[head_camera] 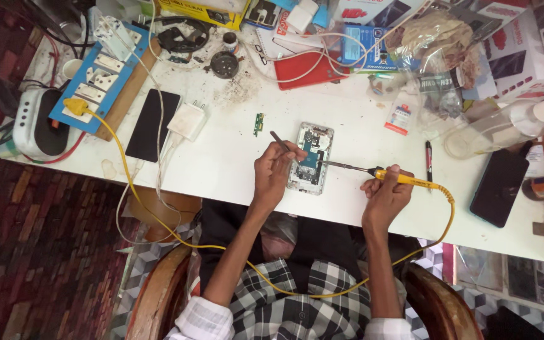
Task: The person uses a soldering iron and tweezers to work on a small circuit board placed on a white workbench. They repeatedly apply heat to specific points on the board while holding components in place, occasionally adjusting the board's position.
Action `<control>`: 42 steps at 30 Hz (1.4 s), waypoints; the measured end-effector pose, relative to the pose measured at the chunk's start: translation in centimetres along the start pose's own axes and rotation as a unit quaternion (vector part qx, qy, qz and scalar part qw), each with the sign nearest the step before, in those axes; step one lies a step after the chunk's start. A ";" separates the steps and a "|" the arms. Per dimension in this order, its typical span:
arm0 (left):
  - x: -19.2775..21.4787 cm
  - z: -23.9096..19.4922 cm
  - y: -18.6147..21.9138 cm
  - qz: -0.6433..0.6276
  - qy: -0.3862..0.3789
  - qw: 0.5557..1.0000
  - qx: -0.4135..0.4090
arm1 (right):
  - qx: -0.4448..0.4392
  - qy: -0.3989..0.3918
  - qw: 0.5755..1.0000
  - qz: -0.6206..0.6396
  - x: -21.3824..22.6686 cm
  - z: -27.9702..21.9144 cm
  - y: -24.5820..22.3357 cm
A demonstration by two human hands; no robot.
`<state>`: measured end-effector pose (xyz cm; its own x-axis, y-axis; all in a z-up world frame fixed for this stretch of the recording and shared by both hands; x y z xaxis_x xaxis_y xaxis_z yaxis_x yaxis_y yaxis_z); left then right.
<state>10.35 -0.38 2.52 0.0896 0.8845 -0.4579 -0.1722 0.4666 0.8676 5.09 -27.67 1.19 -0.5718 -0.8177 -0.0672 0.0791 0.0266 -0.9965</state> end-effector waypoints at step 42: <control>-0.2 -1.3 -2.1 -0.133 0.076 0.987 0.046 | 0.022 0.004 1.000 0.011 0.4 0.0 0.0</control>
<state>9.42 -1.53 0.49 -0.0302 0.7239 -0.6892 -0.0716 0.6862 0.7239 4.86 -28.03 1.15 -0.5764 -0.8122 -0.0902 0.1273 0.0198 -0.9917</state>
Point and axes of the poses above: each hand's wrist, its own z-axis towards the middle knuckle, its own x-axis out of the back of the hand, y = z × x, the point moved 10 cm from there along z, towards the middle knuckle, and after that the axes turned 9 degrees about -z, right-handed, at the moved point
